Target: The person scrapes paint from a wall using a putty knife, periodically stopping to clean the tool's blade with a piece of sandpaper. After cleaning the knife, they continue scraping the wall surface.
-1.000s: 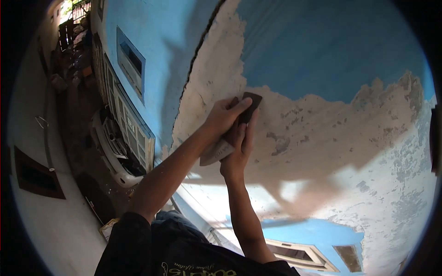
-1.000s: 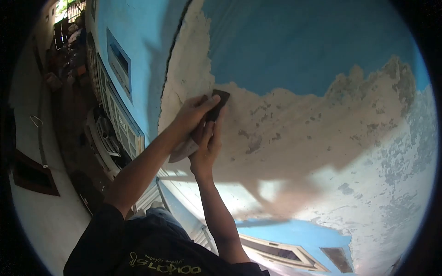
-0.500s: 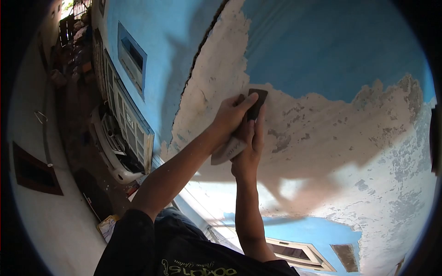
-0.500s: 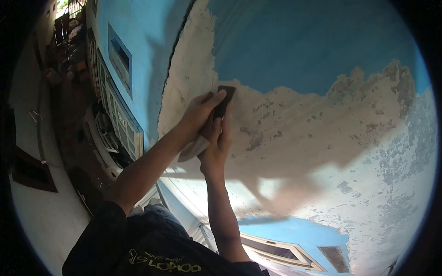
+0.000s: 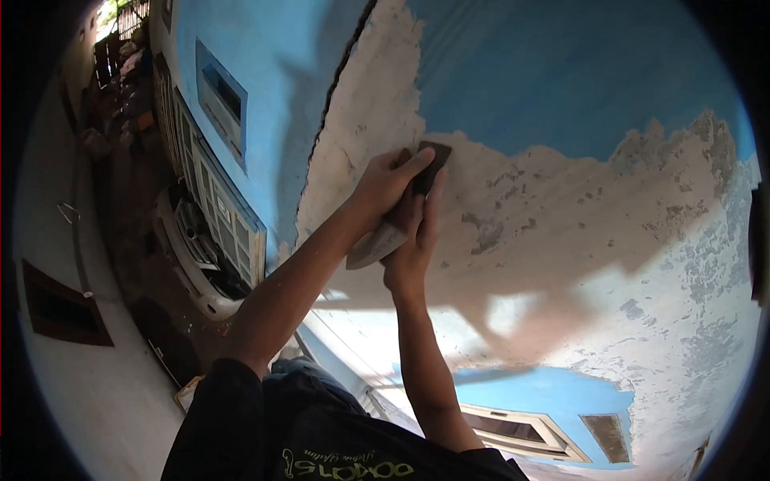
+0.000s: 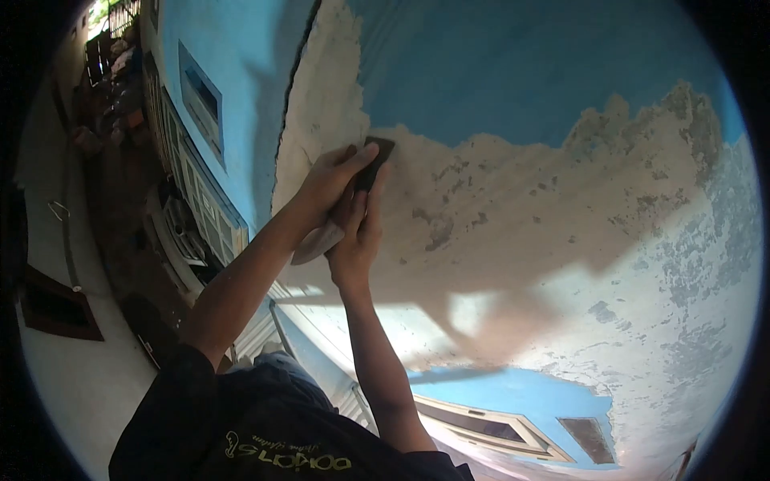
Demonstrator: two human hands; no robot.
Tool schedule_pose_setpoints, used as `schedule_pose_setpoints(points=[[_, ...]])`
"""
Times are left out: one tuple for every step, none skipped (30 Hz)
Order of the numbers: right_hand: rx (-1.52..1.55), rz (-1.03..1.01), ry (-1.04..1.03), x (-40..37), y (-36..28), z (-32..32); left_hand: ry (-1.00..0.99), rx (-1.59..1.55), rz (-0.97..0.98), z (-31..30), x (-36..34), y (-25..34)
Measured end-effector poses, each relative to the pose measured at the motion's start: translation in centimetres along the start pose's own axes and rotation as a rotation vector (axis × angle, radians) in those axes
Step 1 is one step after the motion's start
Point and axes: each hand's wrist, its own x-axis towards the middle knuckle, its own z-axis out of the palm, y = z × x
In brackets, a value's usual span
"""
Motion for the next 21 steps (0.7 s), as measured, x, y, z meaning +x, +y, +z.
schedule_pose_setpoints(points=[[0.046, -0.052, 0.021, 0.2, 1.0, 0.5, -0.008, 0.039, 0.010, -0.3, 0.1, 0.3], [0.089, -0.094, 0.048, 0.0, 1.8, 0.8, -0.016, 0.076, 0.008, -0.6, 0.1, 0.3], [0.052, -0.126, 0.054, 0.3, 2.1, 1.2, -0.018, 0.094, 0.005, -0.8, 0.2, 0.8], [0.014, -0.152, 0.062, 0.7, 2.5, 1.6, -0.019, 0.110, -0.004, -1.0, 0.2, 1.6], [-0.025, -0.177, 0.072, 0.8, 2.8, 1.8, -0.023, 0.128, -0.015, -1.1, 0.1, 2.0], [0.015, -0.153, 0.077, 0.4, 2.9, 1.9, -0.023, 0.157, 0.002, -1.3, 0.2, 1.3], [0.061, -0.141, 0.076, 0.1, 3.1, 2.0, -0.021, 0.191, 0.032, -1.6, 0.6, 0.7], [0.109, -0.132, 0.068, 0.3, 3.2, 2.4, -0.016, 0.223, 0.068, -2.1, 1.2, 0.3], [0.125, -0.128, 0.074, 0.6, 2.9, 3.0, -0.023, 0.226, 0.066, -2.3, 1.4, 1.0], [0.135, -0.114, 0.086, 0.5, 2.5, 3.4, -0.032, 0.223, 0.050, -2.3, 1.5, 1.2], [0.139, -0.091, 0.098, 0.2, 2.4, 3.4, -0.040, 0.215, 0.028, -2.3, 1.3, 1.1], [0.132, -0.076, 0.096, -0.2, 2.6, 3.2, -0.028, 0.204, 0.017, -2.3, 1.0, 0.6], [0.127, -0.066, 0.095, -0.3, 2.6, 3.0, -0.019, 0.196, 0.010, -2.2, 0.8, 0.4], [0.126, -0.067, 0.096, -0.2, 2.6, 2.9, -0.014, 0.193, 0.013, -2.1, 0.9, 0.6], [0.116, -0.064, 0.102, 0.0, 2.5, 2.9, -0.028, 0.197, 0.011, -2.2, 1.1, 0.7], [0.108, -0.064, 0.108, 0.0, 2.6, 2.9, -0.042, 0.201, 0.012, -2.3, 1.3, 0.7], [0.097, -0.057, 0.113, 0.0, 2.6, 2.9, -0.053, 0.204, 0.007, -2.4, 1.4, 0.6], [0.109, -0.039, 0.106, 0.2, 2.4, 3.0, -0.057, 0.174, 0.014, -2.4, 1.5, 0.8], [0.118, -0.015, 0.097, 0.5, 1.8, 3.1, -0.058, 0.140, 0.017, -2.3, 1.5, 1.1], [0.110, -0.004, 0.097, 0.2, 1.8, 3.0, -0.058, 0.103, 0.017, -2.2, 1.3, 1.0], [0.102, 0.006, 0.096, -0.1, 1.8, 2.8, -0.035, 0.136, 0.003, -2.2, 1.2, 0.4]])
